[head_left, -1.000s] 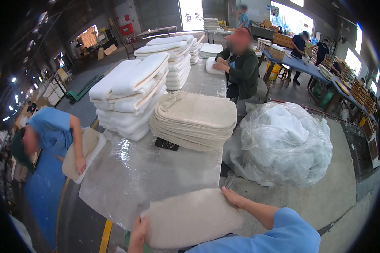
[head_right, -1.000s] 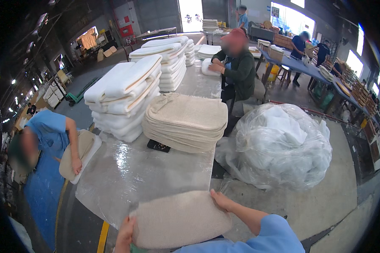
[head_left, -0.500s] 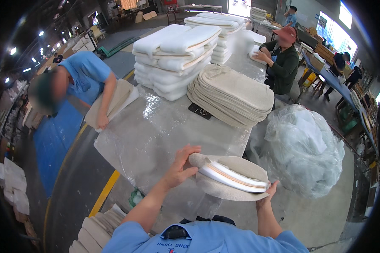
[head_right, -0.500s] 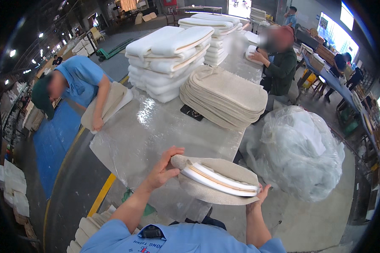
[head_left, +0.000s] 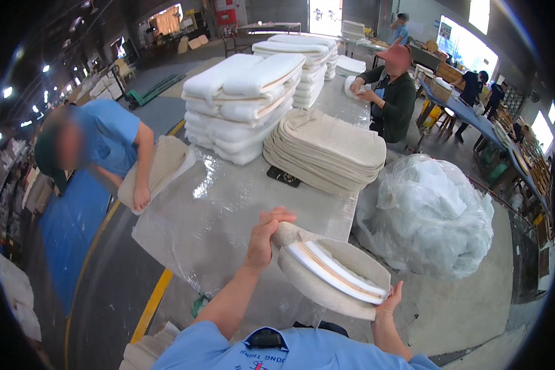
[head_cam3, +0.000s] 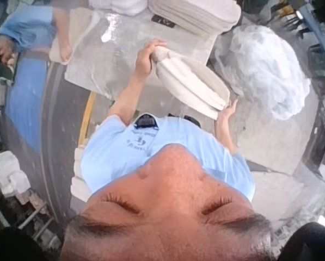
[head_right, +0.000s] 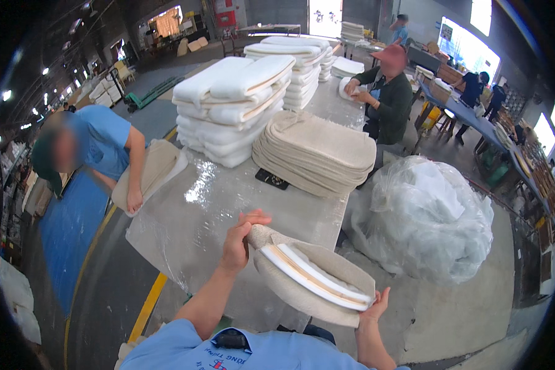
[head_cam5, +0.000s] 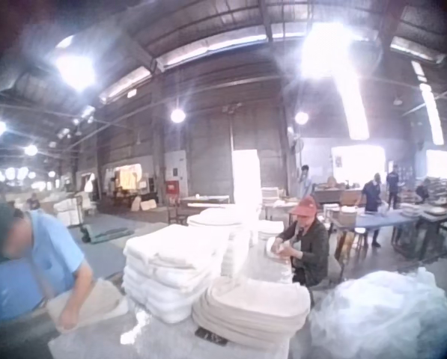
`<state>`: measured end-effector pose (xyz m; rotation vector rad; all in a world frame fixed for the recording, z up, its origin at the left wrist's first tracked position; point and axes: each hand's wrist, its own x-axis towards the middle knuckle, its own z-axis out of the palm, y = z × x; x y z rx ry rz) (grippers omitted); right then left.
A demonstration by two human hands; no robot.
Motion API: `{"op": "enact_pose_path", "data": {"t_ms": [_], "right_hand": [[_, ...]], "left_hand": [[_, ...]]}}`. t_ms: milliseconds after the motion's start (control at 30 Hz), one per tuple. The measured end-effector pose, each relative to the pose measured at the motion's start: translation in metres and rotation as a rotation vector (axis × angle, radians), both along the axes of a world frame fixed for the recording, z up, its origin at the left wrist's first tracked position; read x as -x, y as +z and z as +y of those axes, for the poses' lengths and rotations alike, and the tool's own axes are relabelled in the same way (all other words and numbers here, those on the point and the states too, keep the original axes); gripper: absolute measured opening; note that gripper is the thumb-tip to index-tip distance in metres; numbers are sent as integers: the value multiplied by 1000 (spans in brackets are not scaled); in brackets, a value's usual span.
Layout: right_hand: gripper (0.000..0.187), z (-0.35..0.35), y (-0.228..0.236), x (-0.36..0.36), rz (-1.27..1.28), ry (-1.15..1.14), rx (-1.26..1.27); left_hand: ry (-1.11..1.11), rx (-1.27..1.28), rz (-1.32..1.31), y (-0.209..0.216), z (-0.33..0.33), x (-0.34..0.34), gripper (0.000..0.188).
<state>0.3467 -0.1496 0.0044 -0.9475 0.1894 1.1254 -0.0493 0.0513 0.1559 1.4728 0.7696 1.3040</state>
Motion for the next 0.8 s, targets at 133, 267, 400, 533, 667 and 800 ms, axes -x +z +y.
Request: {"op": "enact_pose_path", "data": {"t_ms": [133,267,400,533,667,800], "right_hand": [[65,2,32,66,110,42,-32],[47,-6,41,88,97,166,-67],[50,-23,33,108,167,469,-25],[46,-40,23,130,218,525,10],[48,-42,22,140,196,726,133],[51,-45,43,137,57,1027,248]], "left_hand": [[3,-10,-199,25,15,11,43],[-80,-55,-404,59,30,-9,46],[-108,-238,-416,94,36,-22,49],[-216,-203,-463,108,36,-46,47],[-121,-187,-361,98,44,-75,42],[9,-157,-118,56,103,-94,40]]}}
